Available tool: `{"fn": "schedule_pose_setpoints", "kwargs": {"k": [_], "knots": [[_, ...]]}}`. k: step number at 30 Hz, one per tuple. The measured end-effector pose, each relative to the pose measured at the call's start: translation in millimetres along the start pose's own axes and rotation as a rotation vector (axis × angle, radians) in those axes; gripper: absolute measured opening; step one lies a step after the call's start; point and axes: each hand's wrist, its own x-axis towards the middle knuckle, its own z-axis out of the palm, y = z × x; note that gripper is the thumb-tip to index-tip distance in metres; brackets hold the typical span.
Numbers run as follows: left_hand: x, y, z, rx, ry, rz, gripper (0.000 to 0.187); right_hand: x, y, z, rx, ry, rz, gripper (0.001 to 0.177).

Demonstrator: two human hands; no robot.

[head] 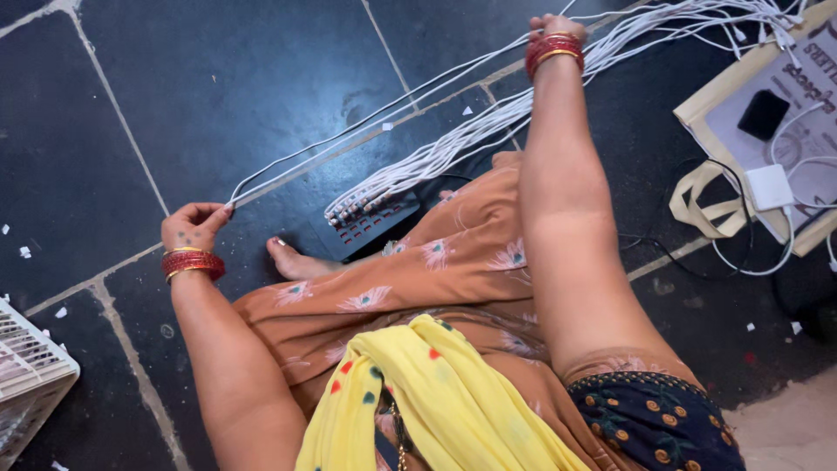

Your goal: The person sits on the floor and repeatedly inserts white cable ends into a black multi-port device. They handle the cables one by one, connecting them to the device and occasionally adjusting the bundle.

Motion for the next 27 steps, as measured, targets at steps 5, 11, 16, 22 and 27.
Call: {"fn": "schedule_pose_setpoints", "kwargs": {"k": [5,11,16,22,27], "knots": [[10.4,1.2,19.5,0.075,-0.091,-0.046,0.018,26.9,-18.5,0.1,-0.186,0.067,-0.391,0.022],[16.7,5.0,39.9,0.228,-0.22,-0.123,0.017,39.6,-17.5,0.0,-0.569,-0.106,-0.313,0.016],[20.8,-5.8,34.0,0.128,-0.2,-0.154,0.018,33.8,20.6,22.8,-0.954,-0.272,-0.278,0.014],[20.4,-21.6,36.0,0.133,-0.187,-0.165,0.016,34.8,31.6,32.6,-0.927,-0.233,-0.236,0.017],[32.1,-29.7,38.6,0.18,-0.172,-0.213,0.015,49.2,16.5,-11.5,-0.457,-0.156,0.114,0.022]]}}
